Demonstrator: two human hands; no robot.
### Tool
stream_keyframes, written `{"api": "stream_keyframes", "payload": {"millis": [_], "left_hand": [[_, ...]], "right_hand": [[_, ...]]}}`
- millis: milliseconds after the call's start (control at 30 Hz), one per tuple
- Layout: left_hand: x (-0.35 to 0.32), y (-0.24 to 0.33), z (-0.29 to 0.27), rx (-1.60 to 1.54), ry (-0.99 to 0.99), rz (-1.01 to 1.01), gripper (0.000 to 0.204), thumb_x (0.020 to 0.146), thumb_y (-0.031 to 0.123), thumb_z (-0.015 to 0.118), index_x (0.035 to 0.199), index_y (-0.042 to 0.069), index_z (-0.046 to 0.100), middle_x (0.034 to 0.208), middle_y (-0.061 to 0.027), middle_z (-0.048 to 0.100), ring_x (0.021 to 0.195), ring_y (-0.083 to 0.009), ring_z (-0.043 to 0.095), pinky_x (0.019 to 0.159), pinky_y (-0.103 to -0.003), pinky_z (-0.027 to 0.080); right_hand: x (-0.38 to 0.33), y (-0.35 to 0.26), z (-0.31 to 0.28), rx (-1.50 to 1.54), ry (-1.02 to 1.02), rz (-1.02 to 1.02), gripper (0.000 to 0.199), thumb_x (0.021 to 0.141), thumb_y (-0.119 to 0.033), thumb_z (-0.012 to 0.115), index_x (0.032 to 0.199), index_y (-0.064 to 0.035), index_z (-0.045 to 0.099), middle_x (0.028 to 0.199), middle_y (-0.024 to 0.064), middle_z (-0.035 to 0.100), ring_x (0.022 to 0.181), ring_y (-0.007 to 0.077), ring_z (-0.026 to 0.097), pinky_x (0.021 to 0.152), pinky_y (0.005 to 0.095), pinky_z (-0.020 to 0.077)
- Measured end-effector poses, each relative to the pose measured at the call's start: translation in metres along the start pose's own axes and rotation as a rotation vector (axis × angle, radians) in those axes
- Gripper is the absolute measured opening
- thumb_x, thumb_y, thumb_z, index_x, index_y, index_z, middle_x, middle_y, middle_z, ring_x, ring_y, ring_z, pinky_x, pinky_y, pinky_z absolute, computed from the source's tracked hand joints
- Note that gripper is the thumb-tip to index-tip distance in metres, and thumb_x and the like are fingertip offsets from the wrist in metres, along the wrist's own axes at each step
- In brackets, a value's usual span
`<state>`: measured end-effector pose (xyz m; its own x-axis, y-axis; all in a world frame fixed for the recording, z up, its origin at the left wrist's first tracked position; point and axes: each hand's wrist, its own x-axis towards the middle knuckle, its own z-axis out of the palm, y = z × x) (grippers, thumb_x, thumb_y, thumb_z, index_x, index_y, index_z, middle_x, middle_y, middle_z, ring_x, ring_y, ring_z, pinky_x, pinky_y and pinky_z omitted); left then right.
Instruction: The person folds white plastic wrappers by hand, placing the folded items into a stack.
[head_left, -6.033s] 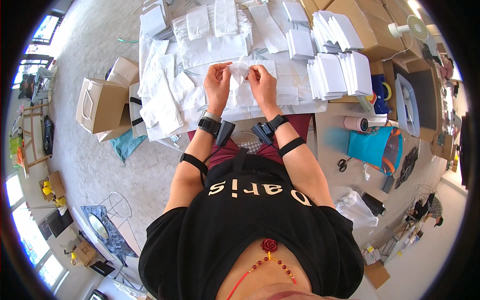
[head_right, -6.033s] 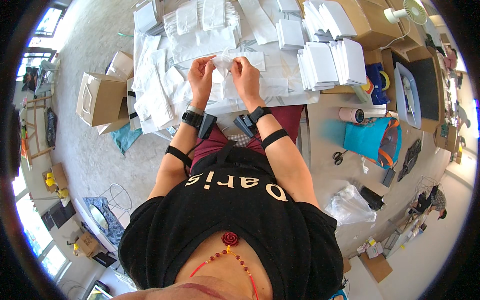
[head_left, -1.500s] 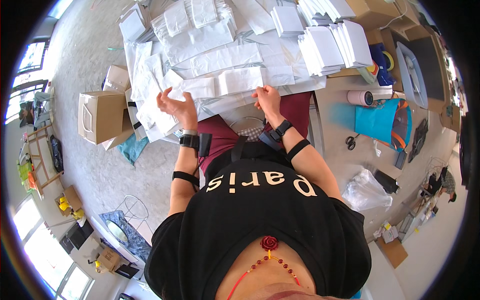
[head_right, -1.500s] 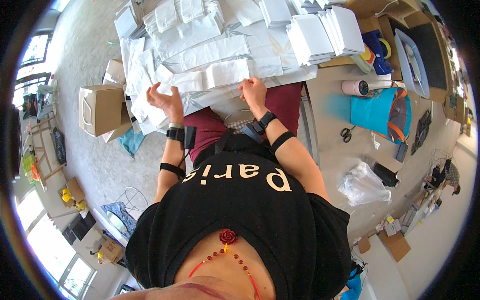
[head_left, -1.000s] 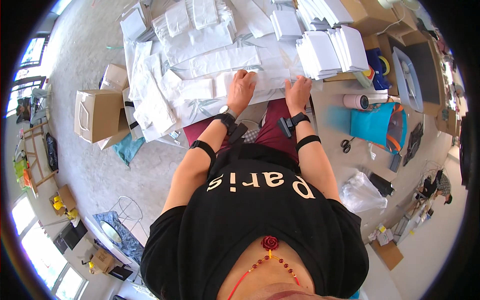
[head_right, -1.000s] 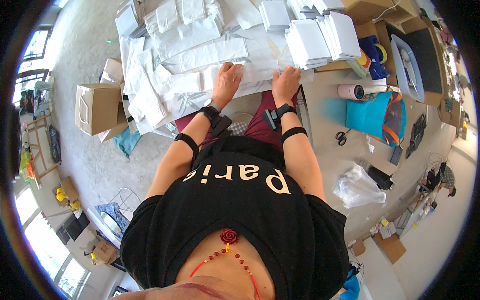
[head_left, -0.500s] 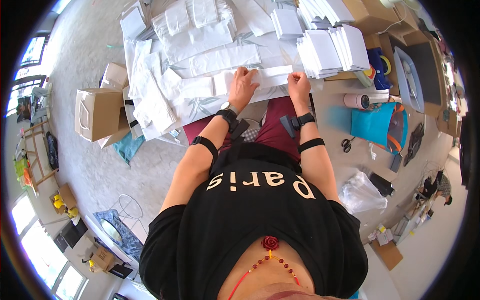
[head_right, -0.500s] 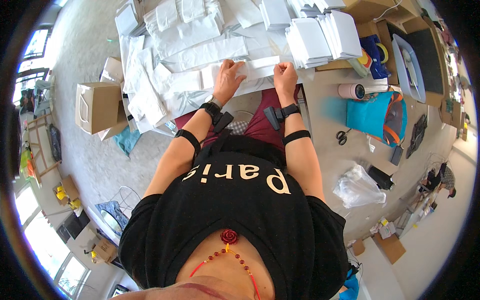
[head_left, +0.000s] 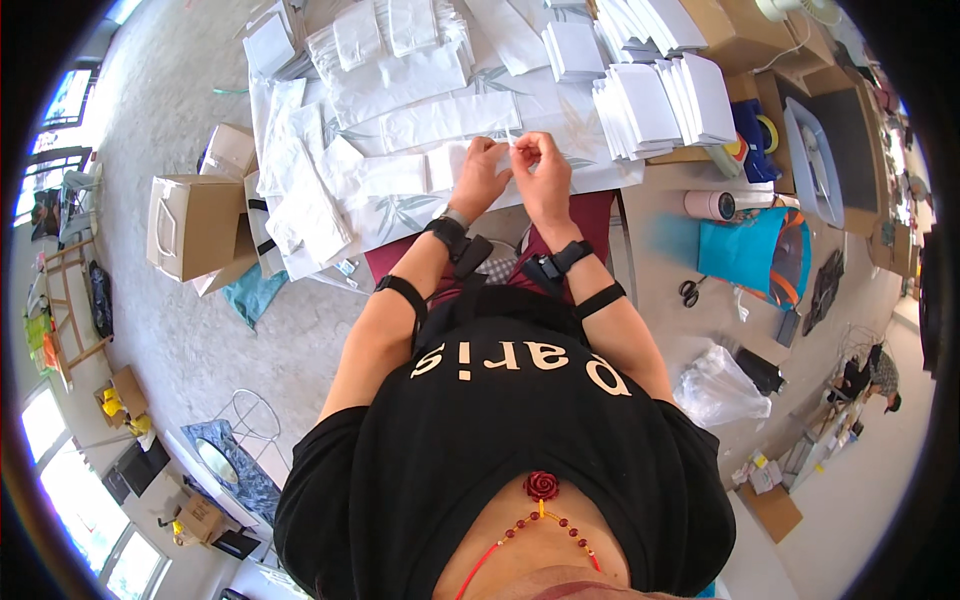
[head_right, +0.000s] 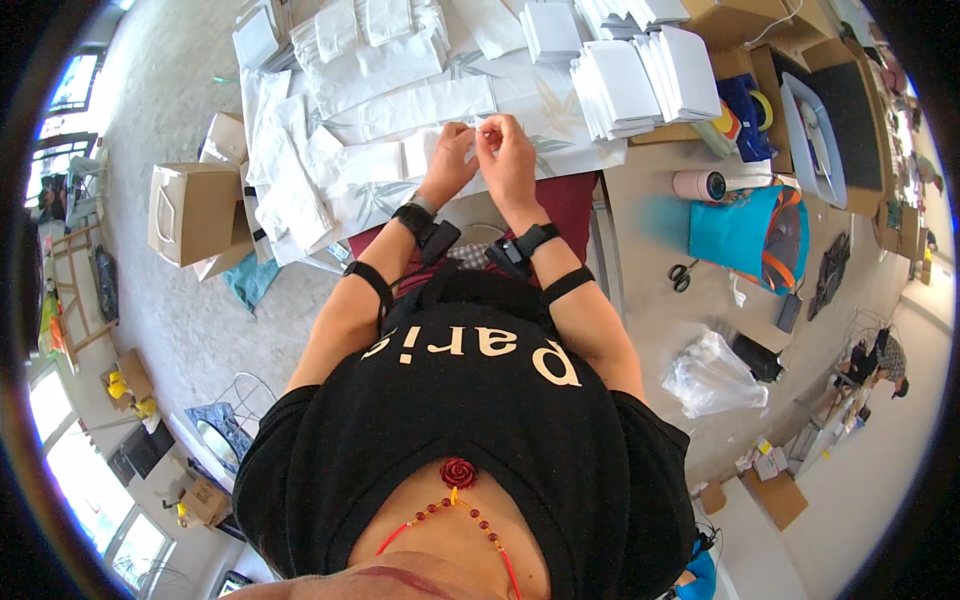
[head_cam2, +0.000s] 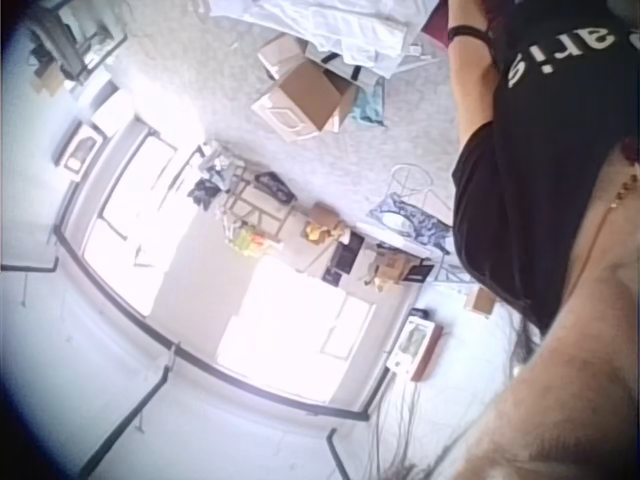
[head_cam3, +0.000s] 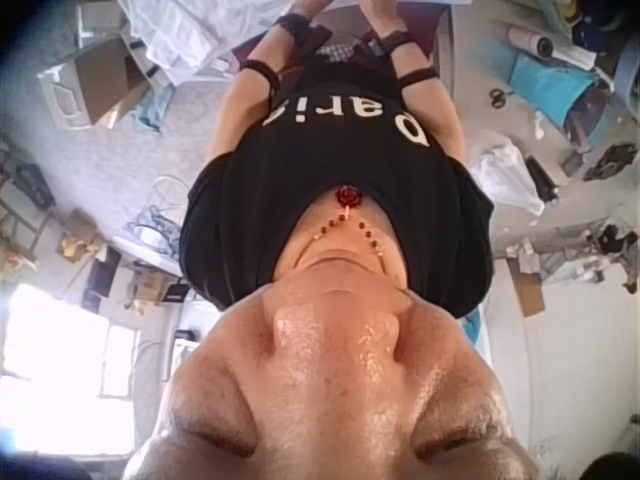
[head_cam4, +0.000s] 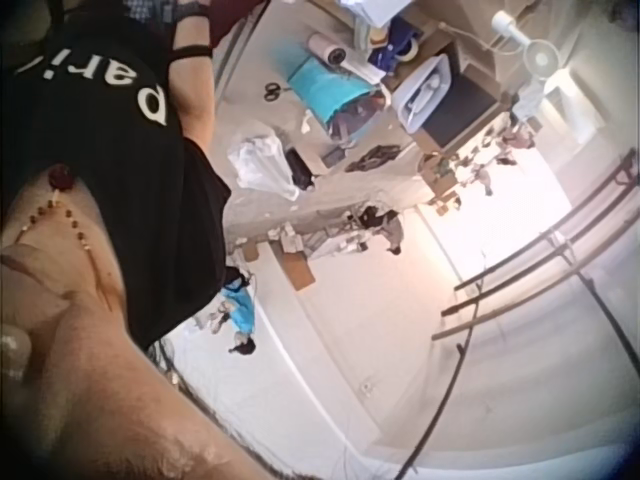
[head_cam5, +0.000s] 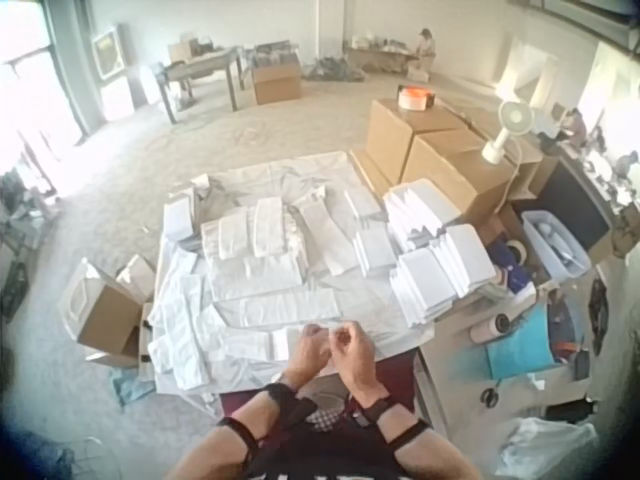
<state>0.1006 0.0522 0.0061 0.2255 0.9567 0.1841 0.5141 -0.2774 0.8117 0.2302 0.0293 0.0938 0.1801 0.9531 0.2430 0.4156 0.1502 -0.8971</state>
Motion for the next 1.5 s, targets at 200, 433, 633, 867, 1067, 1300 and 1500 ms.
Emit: {"api": "stream_keyframes", "payload": {"millis": [200,433,633,867,1067,1300,1500], "left_hand": [[-0.002,0.016,-0.045,-0.961,0.089,-0.693,0.042,0.102,0.039,0.065,0.108,-0.002,0.070,0.104,-0.0125,0.071,0.086,-0.0201,0.072,0.074,-0.033,0.059],[-0.011,-0.004,-0.055,-0.711,0.134,-0.750,0.034,0.099,0.034,0.068,0.097,0.000,0.072,0.085,-0.0047,0.071,0.078,-0.0152,0.070,0.068,-0.028,0.055],[-0.008,-0.022,-0.049,-0.021,0.228,-0.443,0.024,0.094,0.022,0.070,0.092,-0.001,0.073,0.081,-0.0141,0.075,0.073,-0.0255,0.073,0.069,-0.037,0.056],[-0.006,-0.011,-0.055,0.051,0.211,-0.384,0.022,0.093,0.021,0.069,0.092,-0.001,0.073,0.082,-0.0169,0.075,0.074,-0.0309,0.072,0.071,-0.040,0.056],[-0.009,-0.014,-0.052,0.096,0.200,-0.367,0.022,0.094,0.021,0.068,0.092,-0.001,0.072,0.082,-0.0171,0.074,0.075,-0.0341,0.071,0.072,-0.042,0.055],[-0.016,-0.022,-0.051,0.153,0.237,-0.318,0.023,0.094,0.023,0.070,0.093,0.000,0.071,0.083,-0.0163,0.072,0.074,-0.0316,0.070,0.070,-0.041,0.054],[-0.026,-0.021,-0.072,0.240,0.416,-0.296,0.017,0.089,0.015,0.072,0.101,0.005,0.065,0.089,-0.0132,0.062,0.085,-0.0336,0.063,0.075,-0.045,0.050]], "right_hand": [[-0.010,0.006,0.030,0.009,-0.092,-0.040,0.016,0.089,0.002,0.067,0.101,-0.0038,0.060,0.093,0.0126,0.067,0.085,0.0312,0.067,0.074,0.0416,0.0539],[-0.025,0.018,0.049,-0.018,-0.291,-0.185,0.019,0.091,-0.004,0.068,0.108,-0.0049,0.061,0.100,0.0136,0.069,0.101,0.0349,0.066,0.086,0.0448,0.0536],[-0.019,0.047,0.020,-0.063,-0.115,-0.043,0.017,0.089,-0.004,0.070,0.106,-0.0063,0.067,0.107,0.0141,0.066,0.102,0.0348,0.065,0.089,0.0435,0.0528],[-0.004,0.077,0.001,-0.236,-0.098,-0.078,0.018,0.088,-0.007,0.074,0.106,-0.0101,0.074,0.104,0.0109,0.063,0.102,0.0326,0.062,0.089,0.0423,0.0509],[-0.003,0.091,0.003,-0.321,-0.161,-0.140,0.025,0.086,-0.010,0.078,0.111,-0.0117,0.075,0.107,0.0103,0.061,0.103,0.0320,0.060,0.092,0.0421,0.0501],[-0.001,0.099,-0.004,-0.407,-0.261,-0.229,0.038,0.083,-0.015,0.081,0.120,-0.0145,0.074,0.112,0.0095,0.060,0.106,0.0326,0.059,0.093,0.0429,0.0502],[0.003,0.096,-0.015,-0.540,-0.377,-0.245,0.052,0.085,-0.025,0.081,0.134,-0.0172,0.067,0.120,0.0092,0.058,0.110,0.0320,0.058,0.096,0.0457,0.0487]]}}
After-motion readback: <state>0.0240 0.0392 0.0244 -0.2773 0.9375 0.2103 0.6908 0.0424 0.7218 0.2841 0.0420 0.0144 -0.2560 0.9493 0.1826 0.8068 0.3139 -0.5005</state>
